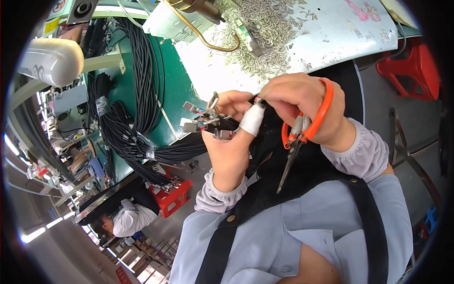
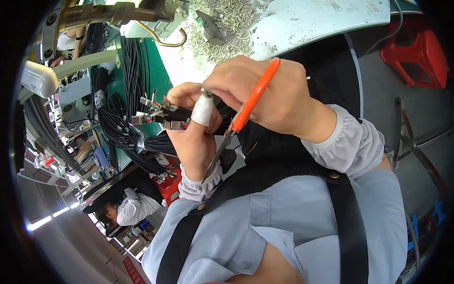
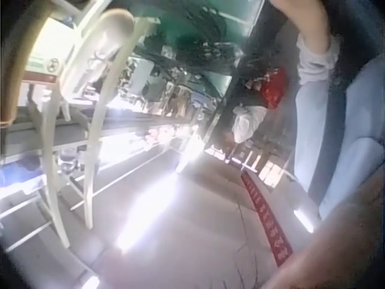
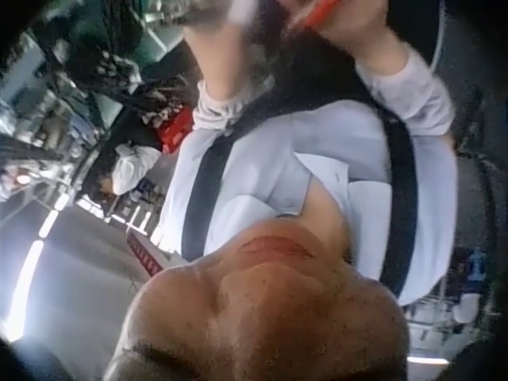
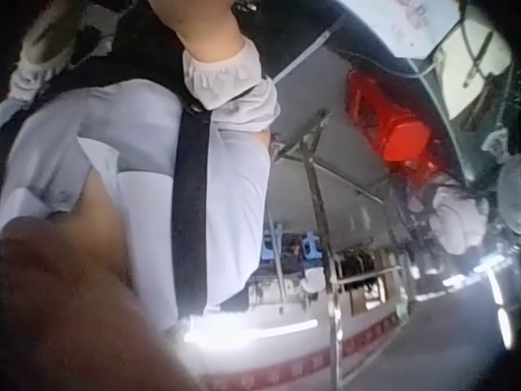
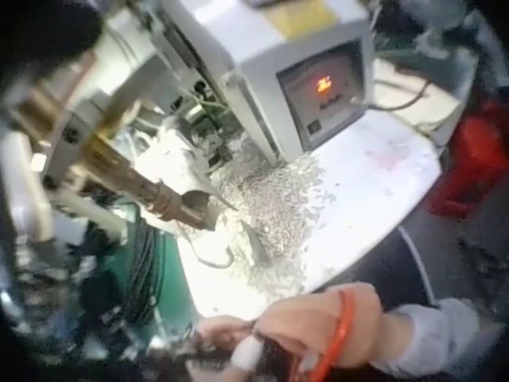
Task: The person trims the ends of wires on a bundle of cables using shears, then sets it aside to pick up another bundle and repeat the process.
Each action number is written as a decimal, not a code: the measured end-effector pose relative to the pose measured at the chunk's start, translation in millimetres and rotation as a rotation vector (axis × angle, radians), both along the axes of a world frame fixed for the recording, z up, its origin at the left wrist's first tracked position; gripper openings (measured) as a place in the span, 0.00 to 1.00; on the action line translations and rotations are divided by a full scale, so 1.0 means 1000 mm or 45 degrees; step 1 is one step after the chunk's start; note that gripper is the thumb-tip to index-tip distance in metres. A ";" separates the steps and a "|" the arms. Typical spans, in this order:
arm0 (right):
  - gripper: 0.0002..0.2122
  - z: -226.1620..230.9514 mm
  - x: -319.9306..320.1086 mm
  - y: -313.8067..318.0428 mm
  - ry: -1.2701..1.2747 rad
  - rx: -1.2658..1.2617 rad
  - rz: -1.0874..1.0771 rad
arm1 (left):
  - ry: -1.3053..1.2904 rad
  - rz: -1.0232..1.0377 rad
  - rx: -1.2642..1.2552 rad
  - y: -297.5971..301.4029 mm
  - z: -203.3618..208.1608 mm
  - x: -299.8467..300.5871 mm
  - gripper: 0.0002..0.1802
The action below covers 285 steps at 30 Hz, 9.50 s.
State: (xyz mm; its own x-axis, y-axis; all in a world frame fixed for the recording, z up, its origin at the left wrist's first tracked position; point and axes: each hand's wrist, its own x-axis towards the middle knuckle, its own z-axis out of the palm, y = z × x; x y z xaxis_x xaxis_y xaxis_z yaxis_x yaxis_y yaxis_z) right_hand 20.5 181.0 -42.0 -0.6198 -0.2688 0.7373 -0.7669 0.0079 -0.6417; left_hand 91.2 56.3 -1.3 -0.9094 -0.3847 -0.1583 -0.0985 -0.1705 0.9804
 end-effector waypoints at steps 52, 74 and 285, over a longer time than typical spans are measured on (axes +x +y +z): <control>0.07 0.010 -0.067 -0.017 -1.066 0.081 0.158 | -0.174 -0.178 0.377 -0.038 0.005 -0.085 0.07; 0.03 0.037 -0.015 0.004 -0.586 0.324 0.350 | -0.120 -0.268 0.006 -0.004 0.010 -0.008 0.10; 0.08 0.009 0.007 0.004 -0.110 0.064 -0.015 | -0.091 -0.208 0.382 -0.008 0.009 0.000 0.10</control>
State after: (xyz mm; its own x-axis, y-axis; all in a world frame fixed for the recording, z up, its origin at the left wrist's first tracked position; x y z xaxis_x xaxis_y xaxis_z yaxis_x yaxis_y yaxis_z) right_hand 27.4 185.2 -33.3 -0.6836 -0.2968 0.6668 -0.7085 0.0503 -0.7039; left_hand 90.8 48.4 7.9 -0.9376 -0.1619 -0.3078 -0.2148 -0.4265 0.8786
